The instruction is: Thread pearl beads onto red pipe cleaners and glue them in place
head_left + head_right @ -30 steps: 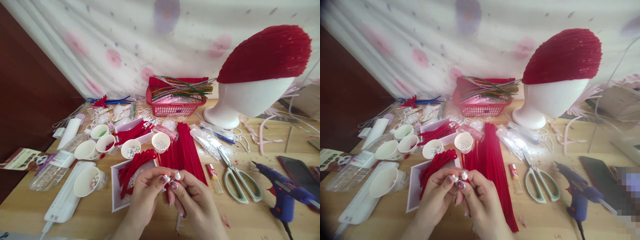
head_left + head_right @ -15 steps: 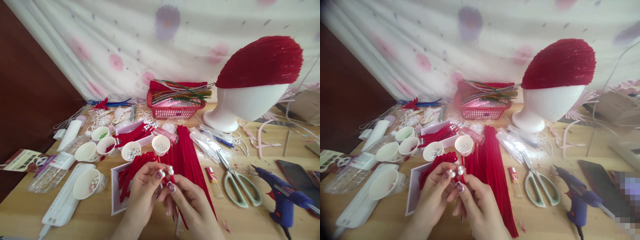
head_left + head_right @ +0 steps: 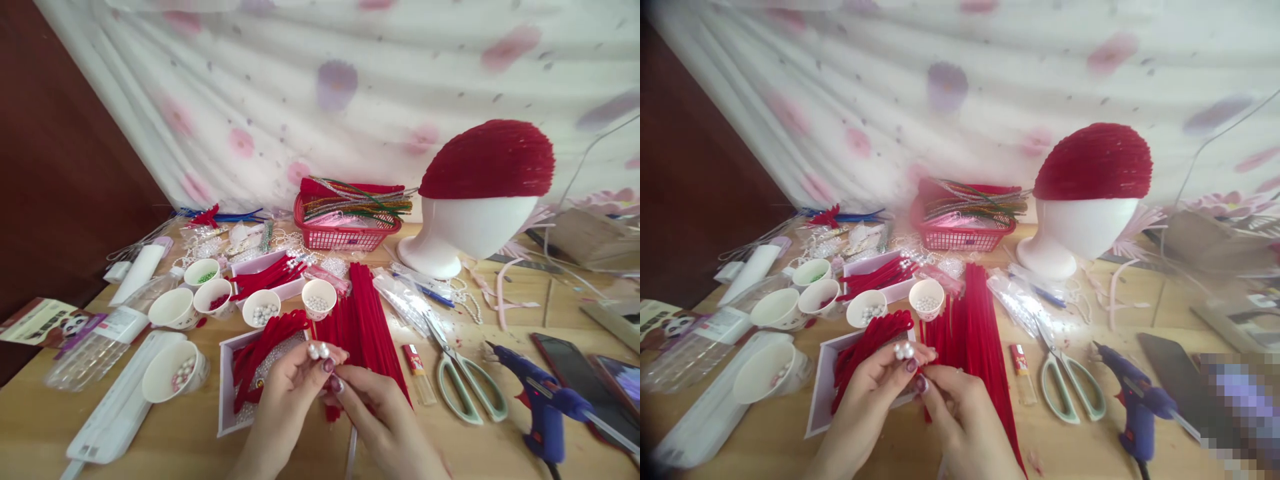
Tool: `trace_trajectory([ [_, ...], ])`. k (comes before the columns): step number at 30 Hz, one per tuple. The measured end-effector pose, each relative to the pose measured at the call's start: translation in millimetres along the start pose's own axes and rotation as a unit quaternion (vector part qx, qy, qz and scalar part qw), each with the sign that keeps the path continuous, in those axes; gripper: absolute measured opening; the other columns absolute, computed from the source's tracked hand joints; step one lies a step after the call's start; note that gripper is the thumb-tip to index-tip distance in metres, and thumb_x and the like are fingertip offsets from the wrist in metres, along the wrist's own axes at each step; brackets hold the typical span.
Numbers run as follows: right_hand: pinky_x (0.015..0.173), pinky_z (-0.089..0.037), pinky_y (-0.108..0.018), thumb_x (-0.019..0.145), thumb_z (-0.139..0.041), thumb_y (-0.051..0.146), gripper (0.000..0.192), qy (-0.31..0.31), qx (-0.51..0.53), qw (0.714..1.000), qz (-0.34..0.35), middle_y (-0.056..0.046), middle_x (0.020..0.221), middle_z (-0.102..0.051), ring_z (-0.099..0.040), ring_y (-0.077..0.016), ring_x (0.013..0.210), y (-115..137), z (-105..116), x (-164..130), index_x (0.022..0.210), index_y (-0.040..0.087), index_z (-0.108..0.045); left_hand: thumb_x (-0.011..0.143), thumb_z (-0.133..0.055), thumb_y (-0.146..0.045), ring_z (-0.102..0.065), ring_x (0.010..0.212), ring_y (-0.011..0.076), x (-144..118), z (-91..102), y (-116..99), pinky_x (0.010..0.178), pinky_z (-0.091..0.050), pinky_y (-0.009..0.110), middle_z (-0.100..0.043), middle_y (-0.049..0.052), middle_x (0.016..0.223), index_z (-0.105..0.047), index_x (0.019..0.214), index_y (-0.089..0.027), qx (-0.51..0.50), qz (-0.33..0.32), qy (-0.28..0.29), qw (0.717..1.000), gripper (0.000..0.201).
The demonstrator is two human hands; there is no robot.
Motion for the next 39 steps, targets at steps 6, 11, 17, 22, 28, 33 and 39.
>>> trace_trajectory([
  [6, 0.07, -0.052, -0.025, 0.091, -0.074, 0.046, 0.026, -0.027, 0.055, 0.998, 0.006, -0.006, 0.082, -0.079, -0.069, -0.0179, 0.074, -6, 24, -9, 0.086, 0.021, -0.08, 0.084, -0.075, -0.06, -0.059, 0.069, 0.0145, -9, -2.4, 7, 0.077, -0.05, 0.027, -0.062, -0.001, 0.064, -0.075, 0.08, -0.018, -0.019, -0.001, 0.028, 0.999, 0.042],
  [11, 0.066, -0.054, -0.015, 0.088, -0.08, 0.042, 0.016, -0.172, 0.173, 0.968, 0.064, 0.001, 0.081, -0.078, -0.068, -0.0105, 0.07, -10, 39, -16, 0.102, 0.035, -0.083, 0.084, -0.071, -0.065, -0.046, 0.058, 0.0094, -15, -14.5, 13, 0.056, -0.036, 0.023, -0.051, -0.004, 0.067, -0.072, 0.095, -0.016, 0.011, 0.057, 0.078, 0.995, 0.05],
  [17, 0.069, -0.056, -0.017, 0.087, -0.08, 0.042, 0.013, -0.145, 0.169, 0.97, 0.102, -0.002, 0.08, -0.073, -0.069, -0.0127, 0.073, -2, 33, -13, 0.086, 0.031, -0.087, 0.087, -0.07, -0.063, -0.033, 0.053, 0.0069, -18, -29.5, 15, 0.051, -0.025, 0.024, -0.045, -0.006, 0.064, -0.058, 0.077, -0.017, 0.004, 0.084, 0.136, 0.987, 0.048],
  [22, 0.068, -0.057, -0.019, 0.089, -0.08, 0.039, 0.01, -0.14, 0.179, 0.967, 0.115, -0.003, 0.086, -0.074, -0.071, -0.0138, 0.076, 0, 33, -14, 0.094, 0.034, -0.086, 0.086, -0.068, -0.067, -0.036, 0.052, 0.007, -16, -29.9, 17, 0.05, -0.027, 0.023, -0.047, -0.006, 0.062, -0.057, 0.076, -0.017, 0.038, 0.087, 0.125, 0.988, 0.051],
  [28, 0.054, -0.056, -0.02, 0.09, -0.079, 0.033, 0.012, -0.092, 0.252, 0.958, 0.103, 0.0, 0.094, -0.069, -0.069, -0.0086, 0.057, -4, 27, -10, 0.099, 0.037, -0.084, 0.084, -0.064, -0.073, -0.027, 0.045, 0.005, -14, -30.3, 22, 0.042, -0.019, 0.022, -0.043, -0.009, 0.059, -0.058, 0.083, -0.018, 0.068, 0.099, 0.123, 0.985, 0.055],
  [33, 0.073, -0.057, -0.018, 0.087, -0.082, 0.037, 0.009, -0.153, 0.186, 0.965, 0.107, -0.003, 0.087, -0.078, -0.073, -0.0137, 0.082, -4, 31, -12, 0.095, 0.035, -0.087, 0.087, -0.062, -0.072, -0.027, 0.046, 0.0058, -15, -26.4, 22, 0.045, -0.019, 0.023, -0.043, -0.009, 0.057, -0.057, 0.087, -0.018, 0.077, 0.103, 0.127, 0.983, 0.054],
  [39, 0.065, -0.056, -0.019, 0.082, -0.085, 0.039, 0.011, -0.171, 0.226, 0.957, 0.068, -0.003, 0.084, -0.077, -0.071, -0.0136, 0.072, -6, 30, -9, 0.091, 0.033, -0.087, 0.094, -0.056, -0.065, -0.032, 0.05, 0.0073, -12, -24.7, 23, 0.048, -0.022, 0.023, -0.045, -0.007, 0.062, -0.058, 0.09, -0.018, 0.097, 0.082, 0.136, 0.983, 0.047],
])
Point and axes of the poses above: each hand's wrist, its own x-axis towards the middle knuckle, its own z-axis out of the back of the hand, y = z × x, the point moved 6 cm from there along x, towards the middle knuckle
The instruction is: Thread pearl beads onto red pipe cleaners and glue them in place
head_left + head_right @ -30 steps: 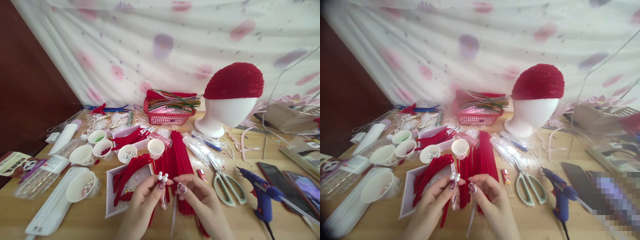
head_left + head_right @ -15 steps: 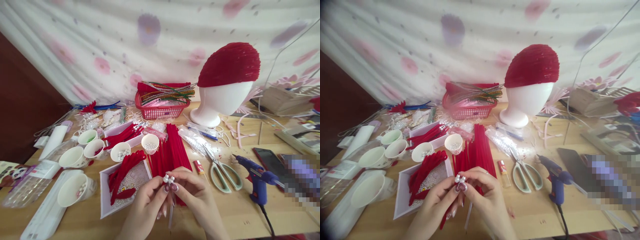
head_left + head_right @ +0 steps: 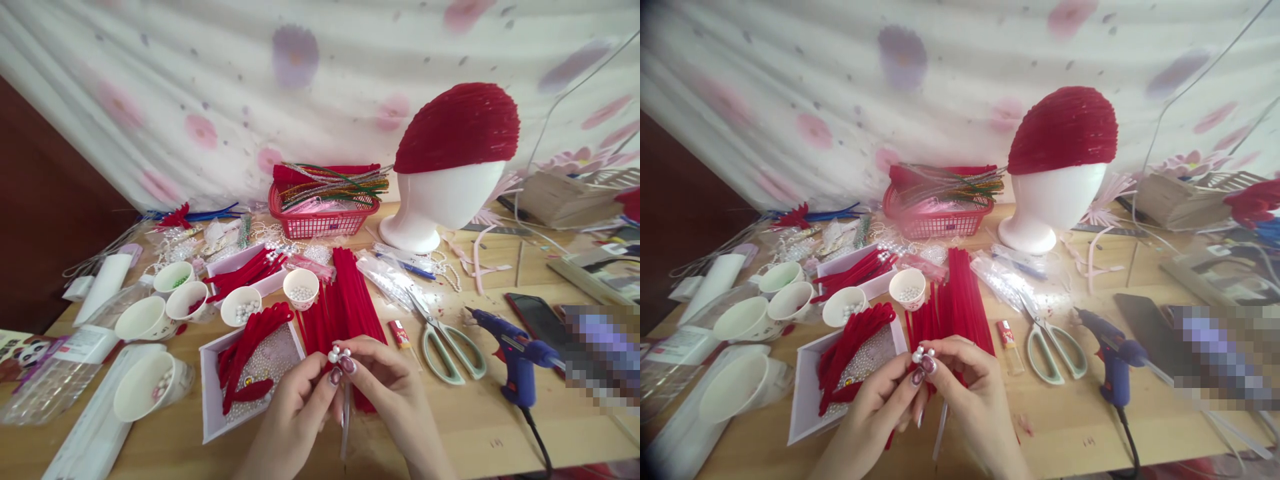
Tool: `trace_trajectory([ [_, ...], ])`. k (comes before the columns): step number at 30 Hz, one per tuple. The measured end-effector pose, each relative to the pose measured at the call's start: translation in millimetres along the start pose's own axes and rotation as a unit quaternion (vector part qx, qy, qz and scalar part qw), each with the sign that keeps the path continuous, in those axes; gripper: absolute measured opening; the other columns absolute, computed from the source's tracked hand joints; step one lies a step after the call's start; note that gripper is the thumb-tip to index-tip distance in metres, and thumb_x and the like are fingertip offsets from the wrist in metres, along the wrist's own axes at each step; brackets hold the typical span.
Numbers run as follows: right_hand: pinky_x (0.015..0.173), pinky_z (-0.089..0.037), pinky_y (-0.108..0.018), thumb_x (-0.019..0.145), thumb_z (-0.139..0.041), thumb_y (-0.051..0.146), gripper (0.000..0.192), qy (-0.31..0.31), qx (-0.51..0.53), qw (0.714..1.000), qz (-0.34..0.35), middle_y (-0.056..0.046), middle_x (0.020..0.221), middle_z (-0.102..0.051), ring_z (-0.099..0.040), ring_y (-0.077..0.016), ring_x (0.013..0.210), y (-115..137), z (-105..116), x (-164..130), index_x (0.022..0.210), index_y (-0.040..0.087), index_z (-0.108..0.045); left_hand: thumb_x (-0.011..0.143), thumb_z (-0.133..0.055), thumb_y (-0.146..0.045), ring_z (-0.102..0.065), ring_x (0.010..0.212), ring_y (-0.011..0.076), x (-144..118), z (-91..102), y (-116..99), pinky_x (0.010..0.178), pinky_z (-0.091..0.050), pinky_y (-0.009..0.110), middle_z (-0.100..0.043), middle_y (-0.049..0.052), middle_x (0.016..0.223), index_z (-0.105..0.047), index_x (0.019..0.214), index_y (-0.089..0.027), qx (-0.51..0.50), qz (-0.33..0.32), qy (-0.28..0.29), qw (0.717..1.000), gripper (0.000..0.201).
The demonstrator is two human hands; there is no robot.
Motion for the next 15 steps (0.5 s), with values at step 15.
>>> trace_trajectory([
  [15, 0.064, -0.056, -0.021, 0.078, -0.089, 0.038, 0.011, 0.018, 0.055, 0.998, -0.04, -0.003, 0.081, -0.077, -0.07, -0.0132, 0.069, -6.8, 4.1, 2.2, 0.081, 0.028, -0.087, 0.091, -0.056, -0.071, -0.031, 0.048, 0.0074, 0.3, -3.5, 3.2, 0.047, -0.021, 0.024, -0.046, -0.007, 0.058, -0.066, 0.097, -0.016, 0.018, 0.011, -0.014, 1.0, 0.057],
])
Point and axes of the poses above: each hand's wrist, its own x-axis towards the middle knuckle, its own z-axis out of the back of the hand, y = z × x, the point moved 6 cm from there along x, towards the middle knuckle
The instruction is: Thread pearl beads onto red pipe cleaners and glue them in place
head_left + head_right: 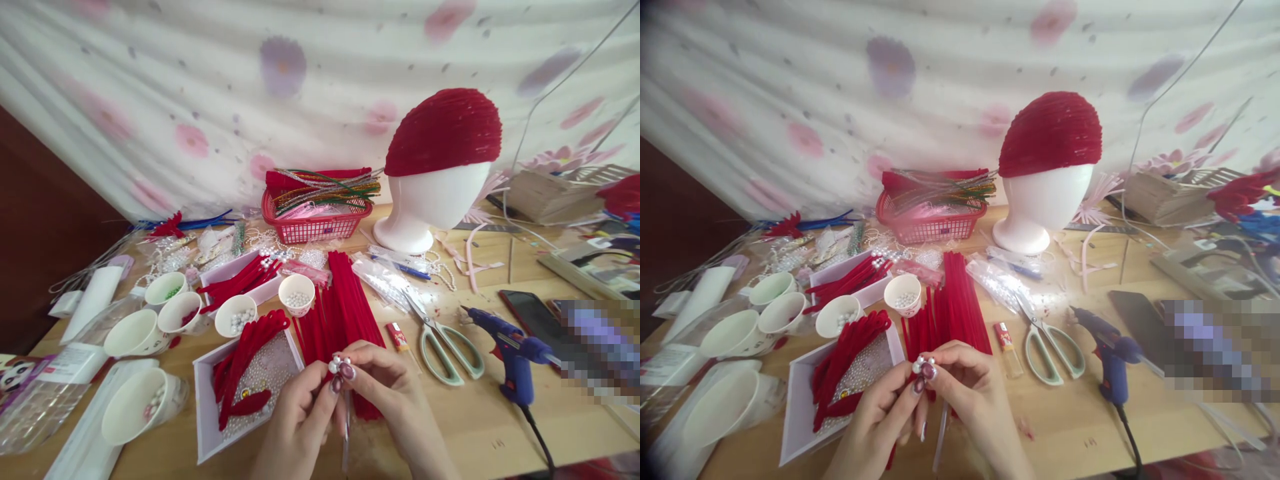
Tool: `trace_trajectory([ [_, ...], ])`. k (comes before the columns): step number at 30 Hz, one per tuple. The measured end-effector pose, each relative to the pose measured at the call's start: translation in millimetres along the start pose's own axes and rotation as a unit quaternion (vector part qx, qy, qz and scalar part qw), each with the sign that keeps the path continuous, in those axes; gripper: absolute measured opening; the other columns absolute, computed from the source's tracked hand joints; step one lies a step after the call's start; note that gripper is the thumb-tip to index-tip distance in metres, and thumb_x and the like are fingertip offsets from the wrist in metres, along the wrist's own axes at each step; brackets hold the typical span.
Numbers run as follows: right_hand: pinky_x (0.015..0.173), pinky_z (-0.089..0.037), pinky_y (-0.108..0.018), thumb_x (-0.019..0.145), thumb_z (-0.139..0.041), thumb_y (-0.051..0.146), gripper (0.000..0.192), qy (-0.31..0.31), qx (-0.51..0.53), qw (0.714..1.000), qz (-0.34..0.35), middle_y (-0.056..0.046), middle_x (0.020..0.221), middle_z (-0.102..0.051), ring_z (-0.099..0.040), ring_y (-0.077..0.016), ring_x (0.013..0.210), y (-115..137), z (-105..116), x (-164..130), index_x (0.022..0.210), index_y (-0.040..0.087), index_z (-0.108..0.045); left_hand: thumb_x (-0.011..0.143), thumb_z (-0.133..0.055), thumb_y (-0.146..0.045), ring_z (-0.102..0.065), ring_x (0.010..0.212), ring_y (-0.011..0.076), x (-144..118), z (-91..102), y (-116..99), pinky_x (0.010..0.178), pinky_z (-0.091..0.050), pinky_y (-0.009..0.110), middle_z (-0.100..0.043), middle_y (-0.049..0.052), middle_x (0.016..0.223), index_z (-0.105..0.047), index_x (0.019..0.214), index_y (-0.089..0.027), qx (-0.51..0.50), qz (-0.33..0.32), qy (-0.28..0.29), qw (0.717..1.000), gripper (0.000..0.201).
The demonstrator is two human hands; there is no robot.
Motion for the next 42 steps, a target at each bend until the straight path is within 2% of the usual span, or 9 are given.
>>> trace_trajectory([
  [14, 0.065, -0.058, -0.021, 0.075, -0.091, 0.039, 0.014, 0.001, 0.001, 1.0, 0.0, -0.004, 0.08, -0.077, -0.07, -0.0143, 0.069, 2, -1, 2, 0.078, 0.026, -0.087, 0.091, -0.06, -0.067, -0.031, 0.046, 0.0066, 2, 0.7, 2, 0.046, -0.023, 0.023, -0.047, -0.007, 0.056, -0.066, 0.098, -0.015, -0.032, -0.008, 0.013, 0.999, 0.053],
  [17, 0.065, -0.057, -0.019, 0.076, -0.09, 0.037, 0.011, 0.01, 0.006, 1.0, -0.004, -0.003, 0.081, -0.076, -0.07, -0.0129, 0.07, 1, -2, 2, 0.078, 0.027, -0.086, 0.09, -0.062, -0.067, -0.03, 0.045, 0.0056, 1, 0.6, -1, 0.046, -0.021, 0.022, -0.049, -0.007, 0.056, -0.066, 0.096, -0.015, -0.044, 0.005, 0.014, 0.999, 0.053],
  [20, 0.062, -0.056, -0.019, 0.077, -0.09, 0.036, 0.01, 0.022, 0.012, 1.0, -0.01, -0.002, 0.08, -0.074, -0.068, -0.0113, 0.066, 0, -2, 1, 0.078, 0.027, -0.087, 0.088, -0.065, -0.066, -0.025, 0.042, 0.0039, 1, -1.6, -1, 0.043, -0.017, 0.021, -0.05, -0.007, 0.055, -0.066, 0.092, -0.015, -0.072, 0.03, 0.039, 0.996, 0.051],
  [26, 0.06, -0.056, -0.021, 0.077, -0.089, 0.035, 0.008, 0.035, 0.033, 0.999, -0.015, -0.002, 0.08, -0.074, -0.067, -0.0119, 0.063, -1, -4, 0, 0.079, 0.027, -0.086, 0.086, -0.068, -0.066, -0.021, 0.039, 0.0027, 0, -1.7, 3, 0.04, -0.014, 0.021, -0.052, -0.007, 0.053, -0.066, 0.089, -0.015, -0.107, 0.049, 0.055, 0.992, 0.051],
  [33, 0.059, -0.055, -0.021, 0.077, -0.09, 0.033, 0.007, 0.035, 0.044, 0.998, -0.019, -0.002, 0.079, -0.073, -0.065, -0.0111, 0.062, -1, -4, -3, 0.078, 0.027, -0.087, 0.084, -0.069, -0.067, -0.021, 0.039, 0.0018, -2, -3.8, 1, 0.04, -0.015, 0.019, -0.052, -0.007, 0.053, -0.068, 0.089, -0.015, -0.108, 0.048, 0.056, 0.991, 0.053],
  [39, 0.058, -0.054, -0.02, 0.078, -0.088, 0.033, 0.008, 0.027, 0.04, 0.998, -0.031, 0.0, 0.08, -0.069, -0.063, -0.0099, 0.062, -5, 2, -7, 0.078, 0.026, -0.085, 0.089, -0.066, -0.063, -0.022, 0.039, 0.0026, -2, -8.1, 6, 0.041, -0.015, 0.021, -0.052, -0.007, 0.053, -0.069, 0.093, -0.014, -0.11, 0.009, 0.057, 0.992, 0.049],
  [42, 0.058, -0.053, -0.02, 0.079, -0.088, 0.032, 0.009, 0.033, 0.041, 0.998, -0.033, 0.0, 0.079, -0.068, -0.063, -0.0097, 0.061, -6, 2, -7, 0.076, 0.024, -0.084, 0.09, -0.065, -0.063, -0.021, 0.04, 0.003, -3, -9.6, 7, 0.041, -0.015, 0.021, -0.051, -0.007, 0.054, -0.069, 0.092, -0.014, -0.112, 0.013, 0.061, 0.992, 0.049],
])
Point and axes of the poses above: each hand's wrist, its own x-axis towards the middle knuckle, its own z-axis out of the back of the hand, y = z × x, the point moved 6 cm from there along x, towards the middle knuckle
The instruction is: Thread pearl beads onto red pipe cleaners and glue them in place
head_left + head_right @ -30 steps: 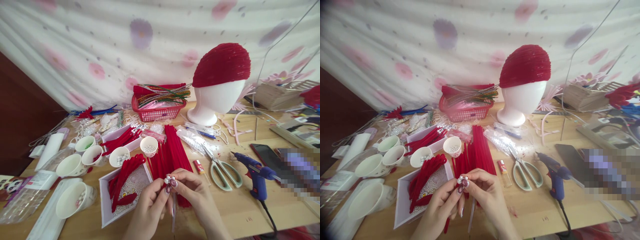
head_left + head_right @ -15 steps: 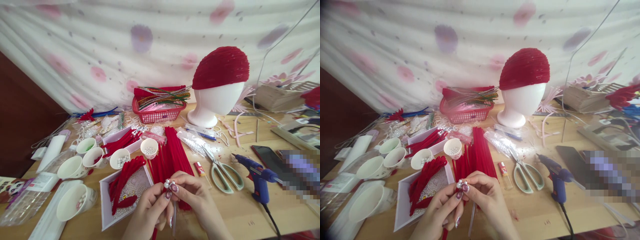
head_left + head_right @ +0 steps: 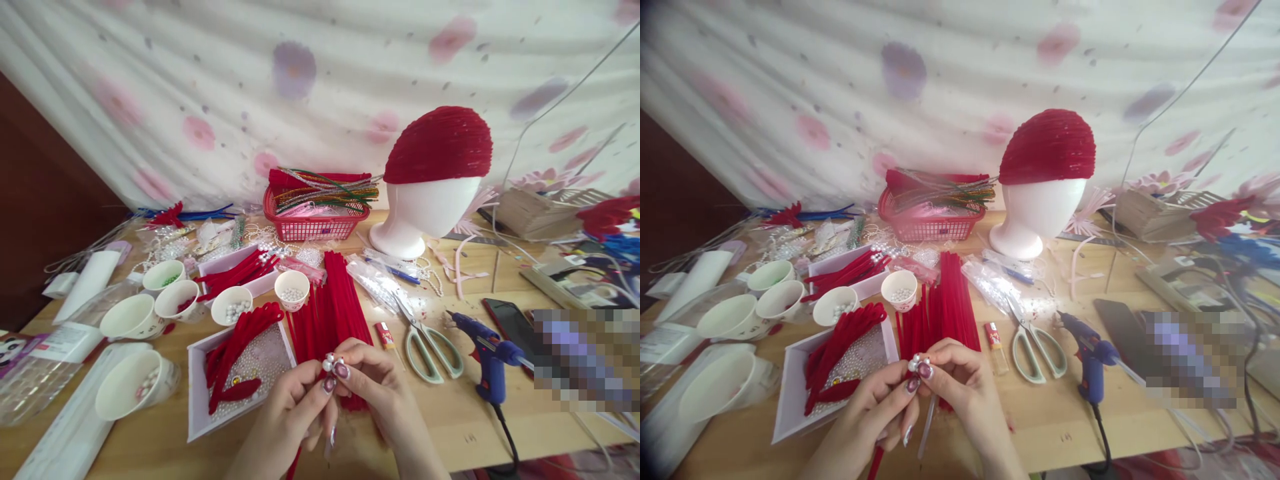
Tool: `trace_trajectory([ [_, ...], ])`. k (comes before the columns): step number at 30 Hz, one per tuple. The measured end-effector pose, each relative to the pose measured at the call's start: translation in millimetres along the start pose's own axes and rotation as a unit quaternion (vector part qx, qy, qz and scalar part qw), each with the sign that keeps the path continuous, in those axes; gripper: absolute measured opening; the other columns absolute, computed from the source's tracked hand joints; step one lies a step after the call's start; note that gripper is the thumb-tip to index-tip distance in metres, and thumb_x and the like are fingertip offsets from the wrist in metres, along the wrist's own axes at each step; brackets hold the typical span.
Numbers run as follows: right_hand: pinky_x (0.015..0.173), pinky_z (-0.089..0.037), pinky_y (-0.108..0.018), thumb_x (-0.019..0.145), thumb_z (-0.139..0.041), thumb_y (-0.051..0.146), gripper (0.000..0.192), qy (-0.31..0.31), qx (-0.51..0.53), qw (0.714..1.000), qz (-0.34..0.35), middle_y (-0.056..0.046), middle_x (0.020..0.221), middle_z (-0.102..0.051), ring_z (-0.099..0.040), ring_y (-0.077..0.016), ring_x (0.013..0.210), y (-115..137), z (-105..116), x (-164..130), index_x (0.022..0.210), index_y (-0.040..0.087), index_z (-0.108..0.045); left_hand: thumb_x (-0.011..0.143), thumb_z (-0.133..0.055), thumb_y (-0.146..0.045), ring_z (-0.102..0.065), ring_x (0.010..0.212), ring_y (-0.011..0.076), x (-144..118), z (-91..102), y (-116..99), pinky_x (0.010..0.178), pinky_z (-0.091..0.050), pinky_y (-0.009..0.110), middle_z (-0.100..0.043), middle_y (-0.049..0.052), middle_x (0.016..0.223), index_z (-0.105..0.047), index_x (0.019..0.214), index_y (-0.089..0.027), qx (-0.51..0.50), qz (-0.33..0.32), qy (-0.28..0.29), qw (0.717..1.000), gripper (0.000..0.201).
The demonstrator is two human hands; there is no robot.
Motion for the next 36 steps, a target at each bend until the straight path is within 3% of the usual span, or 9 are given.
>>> trace_trajectory([
  [6, 0.058, -0.051, -0.019, 0.081, -0.087, 0.029, 0.008, 0.009, 0.008, 1.0, 0.012, 0.0, 0.081, -0.069, -0.063, -0.009, 0.063, -1, -2, 2, 0.077, 0.023, -0.083, 0.089, -0.065, -0.065, -0.023, 0.042, 0.0033, -2, 0.1, -6, 0.042, -0.017, 0.02, -0.051, -0.007, 0.055, -0.067, 0.09, -0.015, 0.005, 0.01, -0.002, 1.0, 0.05],
  [11, 0.06, -0.053, -0.017, 0.082, -0.087, 0.029, 0.006, 0.017, 0.006, 1.0, 0.012, 0.0, 0.082, -0.069, -0.064, -0.0081, 0.065, 1, -2, 5, 0.08, 0.024, -0.084, 0.092, -0.062, -0.063, -0.025, 0.042, 0.0038, 3, 1.8, -8, 0.042, -0.02, 0.021, -0.051, -0.007, 0.056, -0.061, 0.085, -0.017, 0.015, -0.02, 0.012, 1.0, 0.047],
  [17, 0.073, -0.058, -0.015, 0.081, -0.088, 0.03, 0.019, 0.032, -0.011, 0.999, 0.016, -0.003, 0.09, -0.076, -0.072, -0.0118, 0.081, 9, -7, 10, 0.099, 0.027, -0.085, 0.089, -0.063, -0.067, -0.026, 0.047, 0.0055, 5, 3.4, -11, 0.046, -0.022, 0.022, -0.049, -0.007, 0.062, -0.061, 0.092, -0.018, -0.005, -0.003, -0.005, 1.0, 0.049],
  [20, 0.062, -0.059, -0.015, 0.085, -0.085, 0.03, 0.016, 0.034, 0.001, 0.999, 0.013, 0.0, 0.078, -0.074, -0.072, -0.011, 0.068, 9, -14, 11, 0.1, 0.03, -0.084, 0.088, -0.058, -0.073, -0.033, 0.056, 0.008, 1, 5.0, -17, 0.052, -0.026, 0.024, -0.045, -0.006, 0.069, -0.065, 0.097, -0.017, 0.054, 0.0, -0.034, 0.998, 0.057],
  [24, 0.049, -0.059, -0.017, 0.086, -0.083, 0.026, 0.008, 0.03, 0.022, 0.999, 0.012, 0.002, 0.079, -0.072, -0.07, -0.0089, 0.051, 5, -18, 13, 0.094, 0.027, -0.082, 0.089, -0.05, -0.077, -0.037, 0.06, 0.0108, -3, 5.8, -18, 0.055, -0.028, 0.026, -0.046, -0.003, 0.073, -0.066, 0.097, -0.018, 0.099, 0.004, -0.033, 0.994, 0.062],
  [27, 0.045, -0.057, -0.015, 0.087, -0.082, 0.024, 0.005, 0.028, 0.028, 0.999, 0.007, 0.002, 0.08, -0.07, -0.07, -0.008, 0.047, 2, -17, 14, 0.092, 0.023, -0.081, 0.094, -0.047, -0.071, -0.039, 0.062, 0.013, -2, 8.5, -18, 0.057, -0.032, 0.027, -0.049, -0.002, 0.074, -0.067, 0.099, -0.018, 0.147, -0.004, -0.048, 0.988, 0.057],
  [31, 0.042, -0.054, -0.012, 0.088, -0.081, 0.025, 0.005, 0.022, 0.043, 0.999, 0.008, 0.003, 0.08, -0.068, -0.068, -0.0059, 0.045, -2, -13, 15, 0.086, 0.021, -0.079, 0.101, -0.043, -0.055, -0.051, 0.07, 0.0169, -1, 5.5, -27, 0.065, -0.038, 0.029, -0.056, 0.001, 0.074, -0.066, 0.088, -0.019, 0.213, -0.028, -0.051, 0.975, 0.044],
  [36, 0.041, -0.054, -0.011, 0.088, -0.081, 0.025, 0.006, 0.027, 0.058, 0.998, 0.004, 0.003, 0.074, -0.069, -0.068, -0.007, 0.044, -5, -12, 12, 0.092, 0.022, -0.078, 0.101, -0.041, -0.048, -0.059, 0.078, 0.0206, -2, -1.0, -39, 0.074, -0.043, 0.03, -0.062, 0.003, 0.076, -0.068, 0.087, -0.021, 0.243, -0.035, -0.053, 0.968, 0.041],
])
Point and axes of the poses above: each hand's wrist, its own x-axis towards the middle knuckle, its own z-axis out of the back of the hand, y = z × x, the point moved 6 cm from there along x, towards the middle knuckle
